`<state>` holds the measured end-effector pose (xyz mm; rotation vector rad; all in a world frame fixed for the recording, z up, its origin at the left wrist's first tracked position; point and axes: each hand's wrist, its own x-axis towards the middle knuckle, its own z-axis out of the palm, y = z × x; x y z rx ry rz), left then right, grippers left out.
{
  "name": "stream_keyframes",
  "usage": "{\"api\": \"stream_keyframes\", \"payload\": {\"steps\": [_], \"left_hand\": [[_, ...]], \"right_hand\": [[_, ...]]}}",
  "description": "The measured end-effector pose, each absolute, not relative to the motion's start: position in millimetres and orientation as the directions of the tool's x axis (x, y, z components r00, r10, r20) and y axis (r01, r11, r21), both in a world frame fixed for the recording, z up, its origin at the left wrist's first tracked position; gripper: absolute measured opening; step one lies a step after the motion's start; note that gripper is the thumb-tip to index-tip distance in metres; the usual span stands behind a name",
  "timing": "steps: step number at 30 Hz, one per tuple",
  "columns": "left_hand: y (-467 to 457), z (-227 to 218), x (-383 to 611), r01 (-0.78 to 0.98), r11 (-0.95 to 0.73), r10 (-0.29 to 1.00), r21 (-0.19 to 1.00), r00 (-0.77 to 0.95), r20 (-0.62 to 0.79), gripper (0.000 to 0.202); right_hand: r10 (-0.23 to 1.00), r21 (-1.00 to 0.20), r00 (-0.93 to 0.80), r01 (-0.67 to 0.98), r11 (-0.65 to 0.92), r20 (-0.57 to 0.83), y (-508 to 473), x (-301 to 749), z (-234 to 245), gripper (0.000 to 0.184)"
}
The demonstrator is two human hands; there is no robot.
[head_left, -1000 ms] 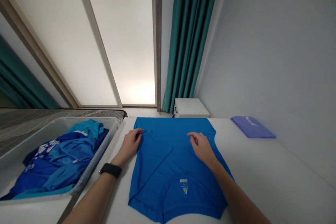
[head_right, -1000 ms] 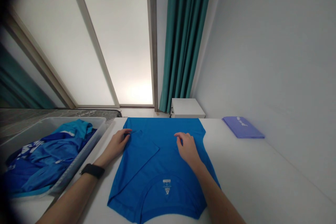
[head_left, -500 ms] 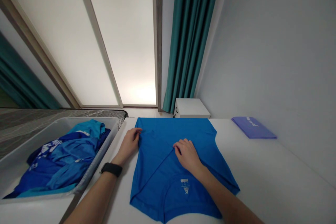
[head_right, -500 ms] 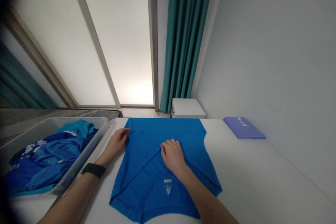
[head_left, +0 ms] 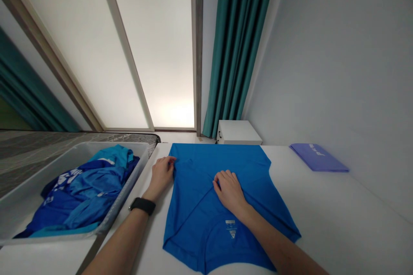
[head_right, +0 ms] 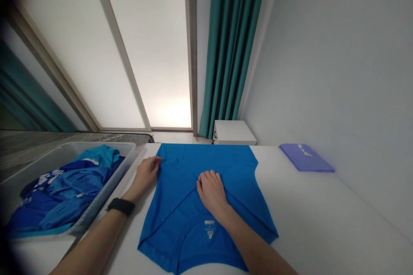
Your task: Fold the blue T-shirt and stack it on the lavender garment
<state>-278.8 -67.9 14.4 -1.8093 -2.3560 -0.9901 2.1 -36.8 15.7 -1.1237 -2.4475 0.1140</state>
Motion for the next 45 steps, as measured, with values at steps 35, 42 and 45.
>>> {"api": "stream_keyframes", "payload": {"steps": [35, 42, 45], "left_hand": [[-76, 18, -282, 0.721, 0.026, 0.794, 0.692, -0.436, 0.424, 0.028], [-78, 16, -289, 0.902, 0.068, 0.875, 0.426, -0.259, 0.409, 0.028], [-77, 16, -291, 0.921, 0.078, 0.880, 0.382, -0.243, 0.408, 0.024]], "right_hand": [[0.615, -0.300, -0.758, 0.548, 0.781, 0.217, 13, -77, 58, 0.027], [0.593, -0.282, -0.782, 0.535, 0.797, 0.191, 29, -115, 43, 0.030], [0.591, -0.283, -0.780, 0.530, 0.799, 0.207, 26, -117, 38, 0.025]]}}
